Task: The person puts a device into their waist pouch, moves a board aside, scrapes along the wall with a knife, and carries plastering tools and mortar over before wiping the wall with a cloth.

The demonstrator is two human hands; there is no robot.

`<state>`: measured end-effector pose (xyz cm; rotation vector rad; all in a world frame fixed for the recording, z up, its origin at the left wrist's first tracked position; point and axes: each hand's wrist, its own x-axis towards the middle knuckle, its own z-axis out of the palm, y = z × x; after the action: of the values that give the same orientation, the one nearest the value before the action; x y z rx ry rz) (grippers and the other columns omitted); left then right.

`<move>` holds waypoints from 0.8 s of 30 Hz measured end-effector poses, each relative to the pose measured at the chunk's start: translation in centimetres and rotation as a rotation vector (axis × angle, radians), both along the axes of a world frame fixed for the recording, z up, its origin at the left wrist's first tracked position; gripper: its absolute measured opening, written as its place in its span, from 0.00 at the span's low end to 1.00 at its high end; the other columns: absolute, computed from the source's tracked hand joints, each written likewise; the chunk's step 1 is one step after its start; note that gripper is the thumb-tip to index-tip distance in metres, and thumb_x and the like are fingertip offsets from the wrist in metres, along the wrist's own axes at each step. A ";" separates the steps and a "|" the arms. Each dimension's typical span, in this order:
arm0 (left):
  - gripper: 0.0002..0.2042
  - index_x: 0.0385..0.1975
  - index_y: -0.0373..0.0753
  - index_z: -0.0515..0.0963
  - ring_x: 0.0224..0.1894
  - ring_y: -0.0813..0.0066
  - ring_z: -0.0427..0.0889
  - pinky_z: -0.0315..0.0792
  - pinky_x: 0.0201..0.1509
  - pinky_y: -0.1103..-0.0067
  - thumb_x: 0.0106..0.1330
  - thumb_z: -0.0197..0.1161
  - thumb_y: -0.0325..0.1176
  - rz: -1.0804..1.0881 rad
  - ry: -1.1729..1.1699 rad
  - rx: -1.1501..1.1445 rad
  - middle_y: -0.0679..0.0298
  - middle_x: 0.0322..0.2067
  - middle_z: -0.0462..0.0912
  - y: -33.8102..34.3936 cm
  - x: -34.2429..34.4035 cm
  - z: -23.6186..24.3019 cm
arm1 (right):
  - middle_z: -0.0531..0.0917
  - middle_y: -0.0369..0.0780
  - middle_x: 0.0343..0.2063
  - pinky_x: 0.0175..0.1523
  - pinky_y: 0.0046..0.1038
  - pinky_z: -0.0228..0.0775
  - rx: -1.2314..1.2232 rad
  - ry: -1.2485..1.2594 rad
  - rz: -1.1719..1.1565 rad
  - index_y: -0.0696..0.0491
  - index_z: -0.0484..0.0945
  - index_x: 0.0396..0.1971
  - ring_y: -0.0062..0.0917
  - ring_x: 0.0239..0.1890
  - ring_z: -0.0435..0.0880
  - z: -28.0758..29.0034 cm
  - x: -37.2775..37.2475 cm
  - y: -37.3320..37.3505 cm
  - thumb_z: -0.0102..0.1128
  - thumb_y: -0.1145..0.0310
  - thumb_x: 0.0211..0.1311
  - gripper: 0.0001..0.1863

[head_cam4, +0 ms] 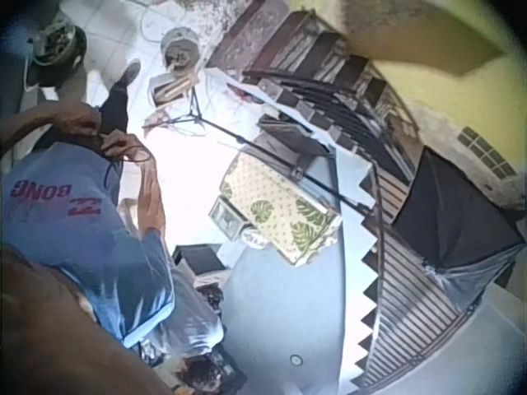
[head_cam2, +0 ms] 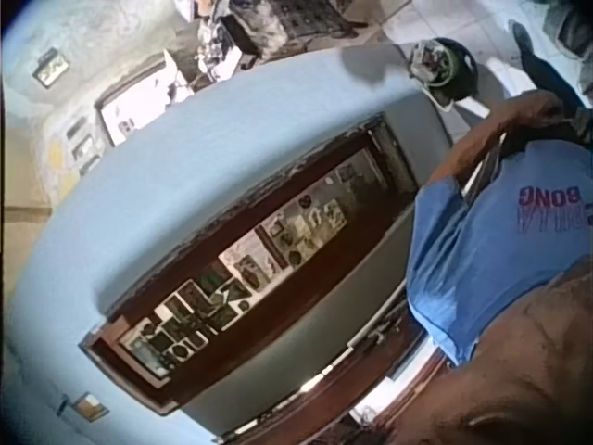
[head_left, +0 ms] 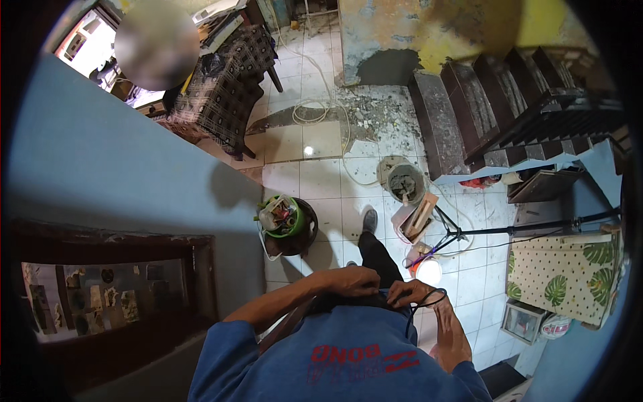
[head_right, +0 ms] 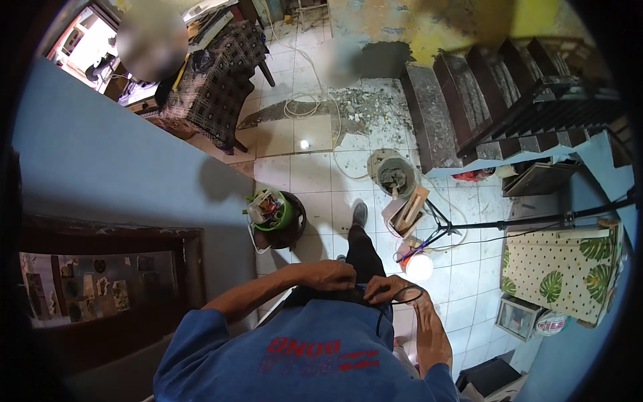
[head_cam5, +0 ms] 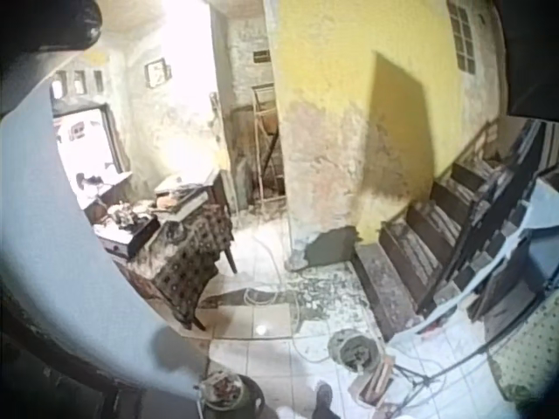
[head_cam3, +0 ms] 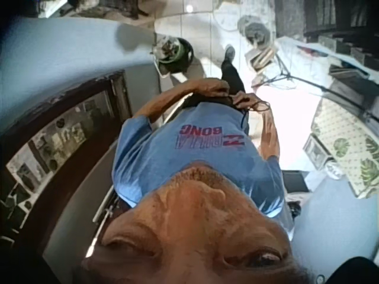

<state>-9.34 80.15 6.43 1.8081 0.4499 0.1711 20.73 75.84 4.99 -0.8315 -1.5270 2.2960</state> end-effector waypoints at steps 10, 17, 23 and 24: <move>0.41 0.63 0.33 0.80 0.68 0.64 0.75 0.65 0.74 0.72 0.73 0.51 0.70 0.044 0.270 -0.974 0.53 0.63 0.80 12.8 -1.6 -5.2 | 0.85 0.48 0.49 0.52 0.42 0.87 -0.527 -0.043 -0.322 0.59 0.72 0.68 0.33 0.51 0.88 2.7 3.9 13.0 0.55 0.42 0.76 0.37; 0.21 0.55 0.34 0.84 0.62 0.64 0.79 0.68 0.70 0.72 0.75 0.59 0.45 0.137 0.117 -0.635 0.56 0.57 0.84 21.1 -3.6 -5.6 | 0.88 0.43 0.42 0.44 0.35 0.89 -0.574 -0.251 -0.037 0.58 0.76 0.64 0.30 0.46 0.90 10.7 2.6 22.5 0.66 0.59 0.70 0.28; 0.19 0.42 0.35 0.85 0.49 0.66 0.82 0.73 0.58 0.72 0.72 0.62 0.48 0.167 0.273 -0.572 0.57 0.42 0.85 27.0 -6.4 -0.7 | 0.87 0.48 0.40 0.47 0.48 0.88 -0.975 -0.218 -0.349 0.57 0.78 0.51 0.38 0.46 0.89 4.1 4.4 20.8 0.62 0.62 0.73 0.15; 0.19 0.40 0.35 0.84 0.46 0.67 0.82 0.73 0.55 0.72 0.72 0.62 0.49 0.168 0.303 -0.609 0.58 0.38 0.84 27.6 -7.3 -0.7 | 0.86 0.45 0.39 0.48 0.44 0.88 -0.930 -0.386 -0.309 0.56 0.77 0.49 0.34 0.45 0.88 5.5 3.0 21.2 0.64 0.64 0.71 0.14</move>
<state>-16.69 107.71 5.72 1.1965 0.7760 -0.1209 23.74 97.09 10.49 -1.6551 -0.2676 2.6442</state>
